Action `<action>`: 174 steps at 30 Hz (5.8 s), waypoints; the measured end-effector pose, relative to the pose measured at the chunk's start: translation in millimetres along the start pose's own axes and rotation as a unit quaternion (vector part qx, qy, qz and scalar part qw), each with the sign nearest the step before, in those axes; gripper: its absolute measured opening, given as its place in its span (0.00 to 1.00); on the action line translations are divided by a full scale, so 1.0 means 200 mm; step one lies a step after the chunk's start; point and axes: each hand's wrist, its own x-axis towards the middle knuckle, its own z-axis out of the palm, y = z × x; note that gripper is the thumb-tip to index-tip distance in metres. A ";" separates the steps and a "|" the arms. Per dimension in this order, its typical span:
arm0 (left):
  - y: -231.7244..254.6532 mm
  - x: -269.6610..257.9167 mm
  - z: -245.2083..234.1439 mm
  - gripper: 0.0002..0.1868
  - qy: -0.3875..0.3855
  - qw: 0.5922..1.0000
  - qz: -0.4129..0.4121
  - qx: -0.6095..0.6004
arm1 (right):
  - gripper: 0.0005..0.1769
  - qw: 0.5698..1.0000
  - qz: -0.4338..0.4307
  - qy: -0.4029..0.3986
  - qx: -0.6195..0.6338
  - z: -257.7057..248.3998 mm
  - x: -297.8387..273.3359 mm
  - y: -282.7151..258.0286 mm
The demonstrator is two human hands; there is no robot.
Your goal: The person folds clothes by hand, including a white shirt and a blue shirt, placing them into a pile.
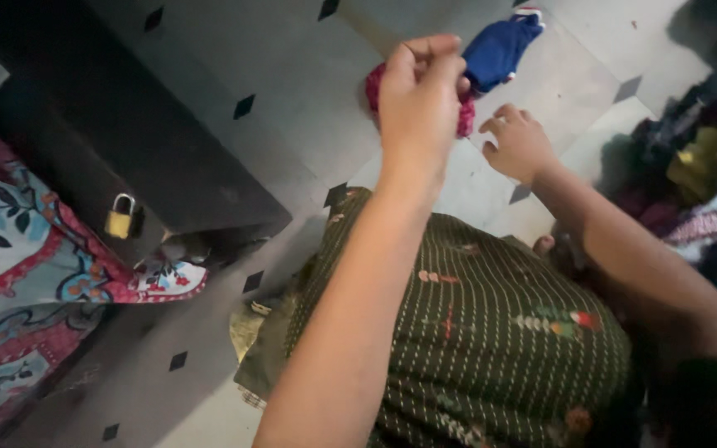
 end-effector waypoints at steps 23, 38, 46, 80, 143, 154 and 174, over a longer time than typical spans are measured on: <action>-0.04 0.05 0.28 0.09 0.003 0.992 -0.006 0.125 | 0.08 0.976 -0.068 0.156 0.139 -0.27 0.97 0.26; 0.36 -0.25 0.12 0.32 -0.089 0.819 0.208 0.527 | 0.13 0.688 0.048 0.245 0.682 -1.23 -0.17 -0.49; 0.50 -0.31 0.05 0.20 -0.257 0.782 0.267 0.500 | 0.13 0.653 0.092 0.276 0.699 -1.20 -0.30 -0.49; 0.57 -0.36 0.02 0.10 -0.250 0.784 0.284 0.492 | 0.12 0.940 0.120 0.313 0.067 -1.22 -0.57 -0.84; 0.12 -1.74 -1.07 0.51 -0.052 0.928 -0.279 0.242 | 0.43 0.647 0.370 0.082 0.662 -0.32 -2.29 -0.27; 0.00 -1.36 -1.16 0.12 0.062 0.957 -0.183 -0.217 | 0.30 0.696 0.403 0.140 0.577 -0.56 -2.04 -0.30; -0.05 -1.25 -1.11 0.30 0.058 0.982 -0.113 -0.136 | 0.20 0.675 0.274 0.343 0.594 -0.75 -1.99 -0.43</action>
